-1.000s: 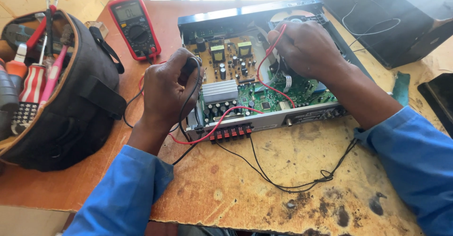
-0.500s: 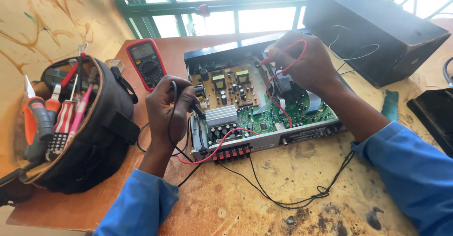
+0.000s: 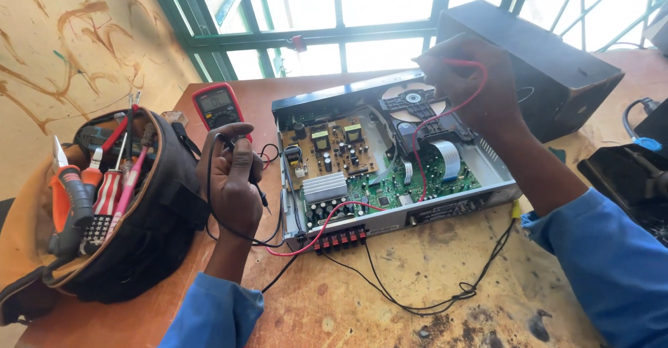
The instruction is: Testing an open electronic device using a digital multimeter to diagnose issues on the circuit board.
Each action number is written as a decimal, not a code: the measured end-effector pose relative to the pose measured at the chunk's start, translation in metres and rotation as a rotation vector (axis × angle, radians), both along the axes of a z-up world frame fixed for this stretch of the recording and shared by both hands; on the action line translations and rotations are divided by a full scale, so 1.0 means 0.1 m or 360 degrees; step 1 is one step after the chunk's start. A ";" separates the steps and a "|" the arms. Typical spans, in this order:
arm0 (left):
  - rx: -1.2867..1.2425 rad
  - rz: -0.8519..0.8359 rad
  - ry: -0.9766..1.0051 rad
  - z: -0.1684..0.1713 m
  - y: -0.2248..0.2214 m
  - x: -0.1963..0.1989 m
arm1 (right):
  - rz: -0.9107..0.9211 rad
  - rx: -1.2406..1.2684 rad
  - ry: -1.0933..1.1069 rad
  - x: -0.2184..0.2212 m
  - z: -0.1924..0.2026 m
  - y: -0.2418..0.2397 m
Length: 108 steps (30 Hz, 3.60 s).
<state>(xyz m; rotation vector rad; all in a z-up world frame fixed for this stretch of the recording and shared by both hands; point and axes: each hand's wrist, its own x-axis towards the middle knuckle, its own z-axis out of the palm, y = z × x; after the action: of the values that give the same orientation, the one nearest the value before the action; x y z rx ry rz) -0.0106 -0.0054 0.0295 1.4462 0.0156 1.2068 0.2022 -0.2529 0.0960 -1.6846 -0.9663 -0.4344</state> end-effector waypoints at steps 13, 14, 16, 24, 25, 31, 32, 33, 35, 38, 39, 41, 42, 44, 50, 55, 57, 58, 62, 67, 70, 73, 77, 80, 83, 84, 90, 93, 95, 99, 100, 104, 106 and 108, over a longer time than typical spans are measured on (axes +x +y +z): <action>0.0058 -0.0008 0.0197 0.23 -0.33 -0.43 | 0.0535 0.1029 0.1230 0.33 0.50 -0.92; -0.0058 -0.0135 0.0176 0.27 -0.37 -0.48 | 0.0927 0.0648 0.0599 0.81 0.19 -1.21; -0.0177 -0.0254 0.0164 0.37 -0.47 -0.60 | 0.1263 0.0329 -0.0076 0.89 -0.05 -1.43; 0.1061 -0.0056 0.1373 0.18 -0.89 -0.82 | 0.0653 0.0147 0.0698 -1.22 0.52 -0.46; 0.1062 -0.0057 0.1377 0.05 -0.86 -0.83 | 0.0653 0.0148 0.0702 -1.20 0.47 -0.50; 0.1705 0.0444 0.1229 -0.54 -0.69 -0.93 | 0.0299 0.0299 0.0730 -0.84 0.14 -0.83; 0.1719 0.0514 0.1214 -0.59 -0.67 -0.95 | 0.0101 0.0205 0.0631 -0.78 0.09 -0.89; 0.1733 0.0586 0.1205 -0.63 -0.65 -0.99 | -0.0092 0.0112 0.0537 -0.73 0.03 -0.93; 0.1746 0.0629 0.1278 -0.62 -0.65 -1.02 | -0.0173 0.0097 0.0466 -0.57 -0.21 -1.05; 0.1750 0.0676 0.1253 -0.63 -0.62 -1.09 | -0.0228 0.0078 0.0411 -0.39 -0.50 -1.15; 0.1738 0.0670 0.1147 -0.64 -0.61 -1.12 | -0.0216 0.0070 0.0423 -0.35 -0.59 -1.17; 0.1737 0.0674 0.1103 -0.61 -0.61 -1.17 | -0.0215 0.0045 0.0404 -0.37 -0.60 -1.15; 0.1738 0.0669 0.1041 -0.59 -0.62 -1.19 | -0.0230 0.0023 0.0375 -0.39 -0.61 -1.14; 0.1647 0.0700 0.1029 -0.55 -0.61 -1.25 | -0.0134 0.0053 0.0324 -0.50 -0.60 -1.08; 0.1285 0.0336 0.0740 -0.31 -0.65 -1.54 | 0.0135 -0.0094 0.0209 -0.93 -0.50 -0.92; 0.1082 0.0003 0.0509 -0.19 -0.81 -1.62 | 0.0364 -0.0315 0.0135 -1.22 -0.57 -0.73; 0.0973 -0.0040 0.0449 -0.21 -0.85 -1.60 | 0.0338 -0.0602 -0.0069 -1.28 -0.58 -0.65; 0.0970 -0.0035 0.0450 -0.25 -0.87 -1.58 | 0.0344 -0.0604 -0.0071 -1.31 -0.58 -0.58; 0.0517 0.0013 0.0216 -0.29 -1.01 -1.48 | 0.0655 -0.0545 -0.0098 -1.43 -0.55 -0.39; 0.0337 0.0270 0.0254 -0.33 -1.17 -1.46 | 0.0771 -0.0629 0.0205 -1.48 -0.68 -0.19; 0.0193 0.0427 0.0269 -0.37 -1.26 -1.42 | 0.0764 -0.0661 0.0174 -1.48 -0.79 -0.14; 0.0158 0.0342 0.0157 -0.43 -1.29 -1.37 | 0.0739 -0.0645 0.0201 -1.47 -0.87 -0.14; 0.0277 0.0309 0.0273 -0.44 -1.30 -1.36 | 0.0637 -0.0611 0.0234 -1.45 -0.94 -0.15; 0.0315 0.0275 0.0349 -0.42 -1.28 -1.37 | 0.0645 -0.0640 0.0205 -1.47 -0.94 -0.13; 0.0299 0.0221 0.0407 -0.41 -1.28 -1.37 | 0.0630 -0.0677 0.0107 -1.48 -0.95 -0.13; 0.0278 0.0182 0.0412 -0.41 -1.28 -1.37 | 0.0618 -0.0693 0.0046 -1.48 -0.96 -0.13; 0.0281 0.0262 0.0519 -0.42 -1.29 -1.36 | 0.0583 -0.0730 -0.0039 -1.52 -0.95 -0.14; 0.0405 0.0359 0.0575 -0.44 -1.29 -1.34 | 0.0517 -0.0766 -0.0029 -1.55 -0.96 -0.15; 0.0460 0.0373 0.0586 -0.45 -1.29 -1.34 | 0.0503 -0.0780 -0.0016 -1.56 -0.96 -0.15; 0.0501 0.0339 0.0566 -0.46 -1.28 -1.33 | 0.0432 -0.0766 0.0015 -1.60 -0.95 -0.17; 0.0502 0.0338 0.0563 -0.46 -1.29 -1.33 | 0.0430 -0.0765 0.0012 -1.59 -0.94 -0.19; 0.0489 0.0324 0.0556 -0.46 -1.28 -1.34 | 0.0563 -0.0721 -0.0305 -1.60 -0.94 -0.23; 0.0490 0.0331 0.0552 -0.47 -1.29 -1.34 | 0.0568 -0.0745 -0.0389 -1.59 -0.96 -0.23; 0.0488 0.0347 0.0542 -0.47 -1.29 -1.34 | 0.0500 -0.0874 -0.0441 -1.57 -1.02 -0.24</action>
<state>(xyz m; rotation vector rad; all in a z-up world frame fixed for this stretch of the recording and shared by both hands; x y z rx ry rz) -0.1446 -0.1340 -0.0177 1.9484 0.2357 1.1570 0.0454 -0.2768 -0.0061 -1.9356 -1.6393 -0.2008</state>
